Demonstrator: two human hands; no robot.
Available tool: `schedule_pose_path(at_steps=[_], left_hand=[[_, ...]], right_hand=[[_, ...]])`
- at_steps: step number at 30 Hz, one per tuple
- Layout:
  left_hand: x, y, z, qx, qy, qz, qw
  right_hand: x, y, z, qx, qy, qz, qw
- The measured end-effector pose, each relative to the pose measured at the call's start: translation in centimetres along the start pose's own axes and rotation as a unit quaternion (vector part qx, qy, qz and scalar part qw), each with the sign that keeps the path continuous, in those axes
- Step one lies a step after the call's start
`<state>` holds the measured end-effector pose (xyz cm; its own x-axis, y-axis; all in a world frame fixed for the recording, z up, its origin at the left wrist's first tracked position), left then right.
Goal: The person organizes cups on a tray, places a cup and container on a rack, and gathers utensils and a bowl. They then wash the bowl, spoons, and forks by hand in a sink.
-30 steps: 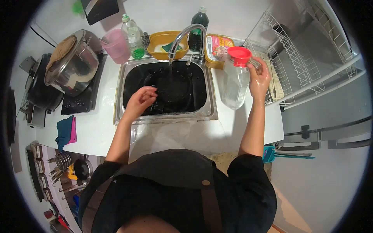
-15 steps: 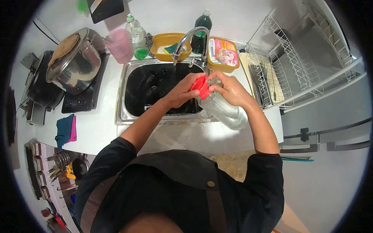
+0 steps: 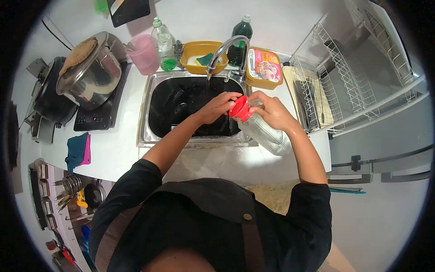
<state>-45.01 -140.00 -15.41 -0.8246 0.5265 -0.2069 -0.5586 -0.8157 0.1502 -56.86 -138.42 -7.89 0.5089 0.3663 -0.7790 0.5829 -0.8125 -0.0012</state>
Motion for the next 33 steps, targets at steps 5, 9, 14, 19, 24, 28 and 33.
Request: schedule_pose_path(at_steps=[5,9,14,19,24,28,33], left_hand=[[-2.4,3.6,-9.1,-0.039,0.398,0.163,0.902],[-2.3,5.9,-10.7,-0.176,0.513,0.131,0.830],[-2.0,6.9,-14.1,-0.271,0.486,0.074,0.827],[-2.7,7.4,-16.3,-0.318,0.472,0.029,0.822],[-2.4,7.1,-16.8,-0.326,0.433,0.030,0.840],[-2.1,7.7,-16.0,-0.350,0.435,0.015,0.830],[-0.3,8.0,-15.8,-0.304,0.395,0.020,0.867]], right_hand=[[-5.1,-2.1,3.5,-0.024,0.055,0.220,0.974],[-8.5,-4.6,7.2,-0.026,0.125,0.408,0.904],[-12.5,-6.3,8.2,-0.089,0.186,0.595,0.776],[-16.4,-4.4,7.0,-0.161,0.140,0.703,0.678],[-18.3,1.8,6.7,-0.128,0.070,0.753,0.641],[-17.9,7.8,9.0,-0.066,0.053,0.743,0.664],[-16.9,10.8,10.2,-0.019,0.030,0.734,0.678]])
Point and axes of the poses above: each hand's wrist, its own y-axis towards the middle knuckle, its own x-axis out of the palm, z = x × y, the point moved 9 cm from there along y, towards the middle knuckle, and after that the axes turned 7 degrees about -x, right-handed, at the moved point
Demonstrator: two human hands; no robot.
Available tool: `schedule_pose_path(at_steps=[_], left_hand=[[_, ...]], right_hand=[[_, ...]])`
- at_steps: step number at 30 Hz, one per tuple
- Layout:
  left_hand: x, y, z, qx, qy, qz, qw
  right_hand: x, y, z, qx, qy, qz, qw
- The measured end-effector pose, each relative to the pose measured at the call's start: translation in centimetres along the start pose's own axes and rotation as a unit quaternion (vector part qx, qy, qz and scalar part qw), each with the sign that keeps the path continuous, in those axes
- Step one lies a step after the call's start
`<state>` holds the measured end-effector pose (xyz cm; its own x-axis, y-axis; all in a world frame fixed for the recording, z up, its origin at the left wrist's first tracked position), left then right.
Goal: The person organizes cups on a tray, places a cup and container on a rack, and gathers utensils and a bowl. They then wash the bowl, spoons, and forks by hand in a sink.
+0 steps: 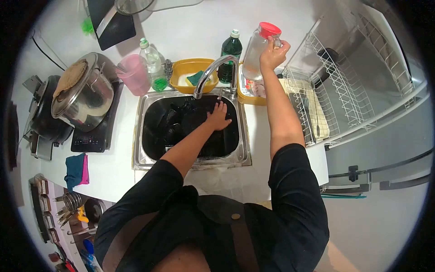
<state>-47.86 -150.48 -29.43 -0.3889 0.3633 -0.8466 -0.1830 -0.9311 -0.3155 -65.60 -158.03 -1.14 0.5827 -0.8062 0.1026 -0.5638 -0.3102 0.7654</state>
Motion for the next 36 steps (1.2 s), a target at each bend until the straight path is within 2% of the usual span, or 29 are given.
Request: schedule_pose_path(at_steps=[4,7,10,12,17,29,32,35,36], left_hand=[[0.0,-4.2,-0.1,0.091,-0.084,0.046,0.991],[-1.3,-7.1,-1.6,0.112,-0.085,0.102,0.985],[-3.4,-9.1,-3.7,0.157,-0.121,0.201,0.959],[-4.7,-10.2,-5.7,0.154,-0.144,0.230,0.950],[-6.7,-12.3,-9.6,0.108,-0.150,0.261,0.948],[-7.1,-12.1,-9.5,0.114,-0.168,0.276,0.939],[-7.2,-12.0,-9.5,0.117,-0.162,0.287,0.937],[-6.8,-11.7,-10.7,0.092,-0.158,0.299,0.936],[-6.4,-11.1,-11.4,0.078,-0.157,0.296,0.939]], right_hand=[[1.2,-0.7,1.3,-0.002,0.000,-0.014,1.000],[1.3,-1.0,1.3,-0.012,-0.003,-0.002,1.000],[1.1,-1.1,1.8,-0.014,0.010,-0.003,1.000],[0.9,-1.1,2.0,-0.042,0.011,-0.014,0.999],[0.9,-0.6,1.6,0.001,-0.033,-0.133,0.991],[0.4,0.9,1.0,0.016,-0.089,-0.191,0.977],[0.4,1.3,1.3,-0.002,-0.108,-0.187,0.976],[-2.3,1.1,-1.7,-0.162,-0.172,-0.030,0.971],[-2.5,0.0,-1.0,-0.127,-0.132,-0.048,0.982]])
Point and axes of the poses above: each hand's wrist, its own y-axis towards the middle knuckle, its own x-axis out of the palm, z = x × y, the point moved 9 cm from there along y, towards the middle knuckle, and after that the axes turned 7 degrees about -x, right-handed, at the moved point
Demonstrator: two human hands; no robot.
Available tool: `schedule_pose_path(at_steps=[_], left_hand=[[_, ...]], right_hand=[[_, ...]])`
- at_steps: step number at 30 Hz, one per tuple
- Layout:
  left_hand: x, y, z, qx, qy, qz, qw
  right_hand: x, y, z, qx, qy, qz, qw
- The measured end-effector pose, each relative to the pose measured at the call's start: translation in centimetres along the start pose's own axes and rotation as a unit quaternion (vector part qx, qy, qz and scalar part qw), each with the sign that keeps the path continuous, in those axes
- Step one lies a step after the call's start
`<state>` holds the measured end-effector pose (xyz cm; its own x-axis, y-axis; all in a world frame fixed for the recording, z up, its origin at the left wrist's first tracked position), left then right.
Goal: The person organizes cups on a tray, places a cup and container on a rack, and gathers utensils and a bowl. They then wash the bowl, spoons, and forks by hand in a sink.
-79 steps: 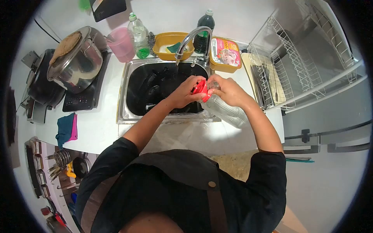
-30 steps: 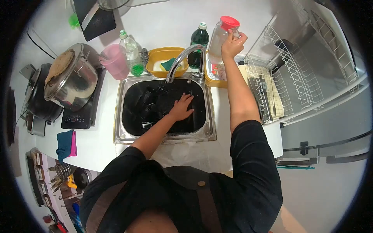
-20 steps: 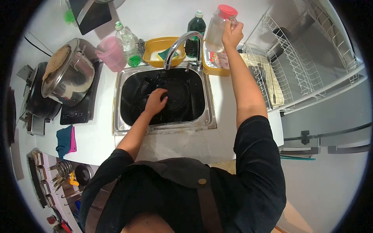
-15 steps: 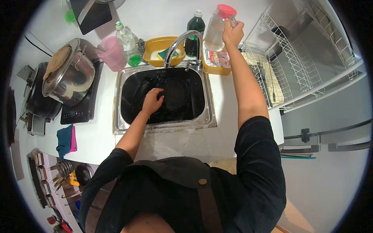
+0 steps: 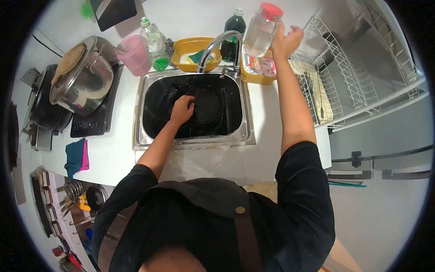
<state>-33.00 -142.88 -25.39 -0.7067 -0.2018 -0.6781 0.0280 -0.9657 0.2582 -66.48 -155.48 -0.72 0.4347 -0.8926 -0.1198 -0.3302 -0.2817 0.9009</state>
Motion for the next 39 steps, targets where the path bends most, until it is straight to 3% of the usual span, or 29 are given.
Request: schedule_pose_path(at_steps=[2,4,5,7,8,9,10,11,14,15,18,23,26,29,32,33,34,35,36,38,39], left_hand=[[0.3,0.2,-1.1,-0.022,0.011,-0.012,1.000],[0.8,0.4,-1.5,-0.042,0.022,-0.034,0.998],[2.4,0.6,-0.9,-0.028,0.021,-0.116,0.993],[6.4,-0.5,0.7,0.043,0.029,-0.233,0.971],[8.7,-1.4,1.6,0.101,0.038,-0.266,0.958],[9.6,-1.9,1.6,0.061,0.076,-0.261,0.960],[10.3,-2.8,1.7,0.022,0.114,-0.253,0.960],[10.2,-3.0,1.6,-0.016,0.152,-0.244,0.958],[8.9,-3.3,1.7,-0.031,0.233,-0.321,0.917],[8.1,-3.1,1.2,-0.041,0.255,-0.301,0.918],[6.4,-2.9,-1.2,-0.059,0.270,-0.249,0.928],[5.2,-1.2,-3.2,-0.069,0.128,-0.136,0.980],[2.7,0.1,-2.2,-0.076,0.059,0.009,0.995],[1.3,1.5,-2.2,-0.089,-0.103,0.061,0.989],[-0.1,1.9,-3.0,-0.154,-0.264,0.070,0.949],[-0.4,1.9,-3.0,-0.105,-0.319,0.083,0.938],[0.5,2.0,-3.3,-0.133,-0.415,0.019,0.900],[1.3,1.8,-3.4,-0.161,-0.503,-0.045,0.848],[2.3,1.4,-3.1,-0.188,-0.583,-0.109,0.783],[2.6,-0.8,-2.4,-0.290,-0.572,-0.147,0.753],[2.4,-1.8,-2.4,-0.329,-0.569,-0.156,0.737]], right_hand=[[-2.4,-3.6,-1.5,0.060,0.087,-0.028,0.994],[-0.4,-10.2,-3.0,0.087,0.177,-0.181,0.964],[0.8,-13.2,-4.7,0.041,0.186,-0.251,0.949],[7.2,-24.1,-3.7,0.119,0.206,-0.566,0.789],[7.0,-27.0,-6.5,0.034,0.225,-0.651,0.724],[7.4,-30.6,-8.4,-0.133,0.187,-0.701,0.675],[7.3,-33.1,-9.6,-0.157,0.215,-0.729,0.630],[7.5,-34.7,-9.9,-0.128,0.216,-0.738,0.627],[7.8,-33.8,-9.2,-0.138,0.064,-0.628,0.763],[7.4,-32.2,-9.5,-0.175,0.011,-0.568,0.804],[7.3,-32.1,-6.5,-0.074,-0.107,-0.590,0.797],[8.2,-29.0,-6.6,-0.067,-0.062,-0.581,0.809],[7.5,-26.2,-10.7,-0.135,0.010,-0.589,0.797],[5.4,-24.1,-14.9,-0.229,0.098,-0.544,0.801],[3.3,-21.5,-16.7,-0.259,0.194,-0.513,0.795],[3.1,-20.7,-16.7,-0.256,0.210,-0.513,0.792],[3.0,-20.3,-16.7,-0.252,0.227,-0.513,0.788],[3.9,-20.0,-14.9,-0.138,0.253,-0.499,0.817],[4.7,-20.6,-13.7,-0.085,0.237,-0.523,0.814],[6.2,-22.1,-11.2,0.017,0.207,-0.564,0.799],[6.0,-22.1,-11.5,-0.011,0.229,-0.510,0.829]])
Point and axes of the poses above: each hand's wrist, its own y-axis towards the middle knuckle, its own x-axis out of the palm, z = x × y, the point moved 9 cm from there along y, towards the middle knuckle, and after that the axes turned 7 degrees about -x, right-handed, at the moved point
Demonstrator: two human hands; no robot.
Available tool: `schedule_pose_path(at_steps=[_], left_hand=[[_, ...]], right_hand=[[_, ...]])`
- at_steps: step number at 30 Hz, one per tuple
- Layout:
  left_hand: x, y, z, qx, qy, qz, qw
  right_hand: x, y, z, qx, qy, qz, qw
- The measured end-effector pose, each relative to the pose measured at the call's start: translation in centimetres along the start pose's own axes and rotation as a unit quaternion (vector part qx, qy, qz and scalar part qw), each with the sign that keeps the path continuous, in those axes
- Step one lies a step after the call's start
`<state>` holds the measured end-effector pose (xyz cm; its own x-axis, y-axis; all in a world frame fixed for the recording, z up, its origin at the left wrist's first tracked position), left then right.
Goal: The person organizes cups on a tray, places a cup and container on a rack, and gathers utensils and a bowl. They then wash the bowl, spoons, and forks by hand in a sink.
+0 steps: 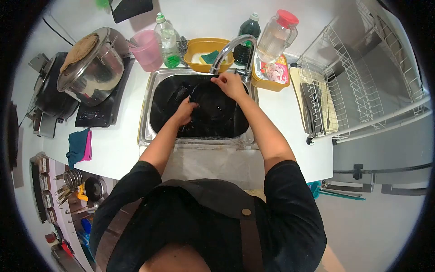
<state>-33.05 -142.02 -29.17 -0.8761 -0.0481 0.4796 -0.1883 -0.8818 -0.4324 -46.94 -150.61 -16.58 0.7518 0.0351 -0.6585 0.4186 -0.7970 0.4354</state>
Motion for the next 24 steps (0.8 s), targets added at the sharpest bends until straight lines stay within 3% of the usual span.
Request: schedule_pose_path(at_steps=[3,4,5,7,8,9,10,13,14,16,17,18,19,20,21,22,24], left_hand=[[-1.5,-0.5,-2.0,-0.057,-0.060,0.011,0.997],[-2.0,-0.5,-2.8,-0.080,-0.085,0.014,0.993],[-2.0,-0.9,-3.3,-0.102,-0.110,0.016,0.989],[-1.3,-2.0,-3.0,-0.108,-0.132,0.017,0.985],[-0.9,-2.3,-2.7,-0.109,-0.144,0.015,0.984],[-0.7,-2.4,-2.4,-0.106,-0.143,0.007,0.984],[-0.8,-2.6,-2.3,-0.104,-0.144,-0.001,0.984],[-0.8,-2.7,-1.9,-0.091,-0.143,-0.023,0.985],[-1.0,-2.7,-2.0,-0.087,-0.142,-0.028,0.986],[-1.3,-2.3,-2.1,-0.080,-0.139,-0.034,0.986],[-1.5,-1.9,-2.2,-0.077,-0.138,-0.038,0.987],[-1.6,-1.7,-2.4,-0.080,-0.140,-0.045,0.986],[-1.9,-1.2,-2.6,-0.082,-0.141,-0.052,0.985],[-1.9,-0.9,-2.7,-0.085,-0.143,-0.061,0.984],[-2.0,-0.7,-2.6,-0.083,-0.098,-0.051,0.990],[-1.8,-0.6,-2.3,-0.081,-0.053,-0.042,0.994],[-0.4,-0.3,-1.6,-0.064,0.020,-0.038,0.997]], right_hand=[[1.6,0.2,1.5,-0.042,-0.066,0.041,0.996],[2.8,0.2,5.0,0.081,-0.133,-0.041,0.987],[2.7,-0.7,8.8,0.237,-0.215,-0.061,0.946],[3.6,-1.4,11.0,0.206,-0.266,-0.130,0.933],[3.7,-2.3,13.1,0.302,-0.122,-0.049,0.944],[4.3,-3.6,15.0,0.386,0.025,0.031,0.922],[5.3,-5.1,16.8,0.456,0.171,0.109,0.867],[8.0,-4.6,18.3,0.416,0.431,0.155,0.785],[7.2,-5.0,16.8,0.439,0.421,0.165,0.776],[1.3,-4.6,11.1,0.373,0.145,0.245,0.883],[-1.0,-4.4,8.3,0.325,-0.001,0.277,0.904],[-0.8,-2.6,6.3,0.119,-0.100,0.282,0.947],[-0.3,-1.3,2.1,0.046,0.002,0.173,0.984],[1.5,-0.5,-0.8,0.022,-0.076,0.023,0.997],[3.9,-0.8,-2.0,-0.002,-0.104,-0.135,0.985],[6.5,-1.4,-4.4,-0.195,-0.014,-0.209,0.958],[9.5,-2.7,-6.4,-0.193,0.004,-0.363,0.912]])
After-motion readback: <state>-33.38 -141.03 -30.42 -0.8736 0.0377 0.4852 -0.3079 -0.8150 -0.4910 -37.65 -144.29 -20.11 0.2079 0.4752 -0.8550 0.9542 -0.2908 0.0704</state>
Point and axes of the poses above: each hand's wrist, its own y-axis towards the middle knuckle, its own x-axis out of the palm, z = x × y, the point moved 9 cm from there along y, towards the middle knuckle, and after that the axes turned 7 degrees about -x, right-handed, at the moved point
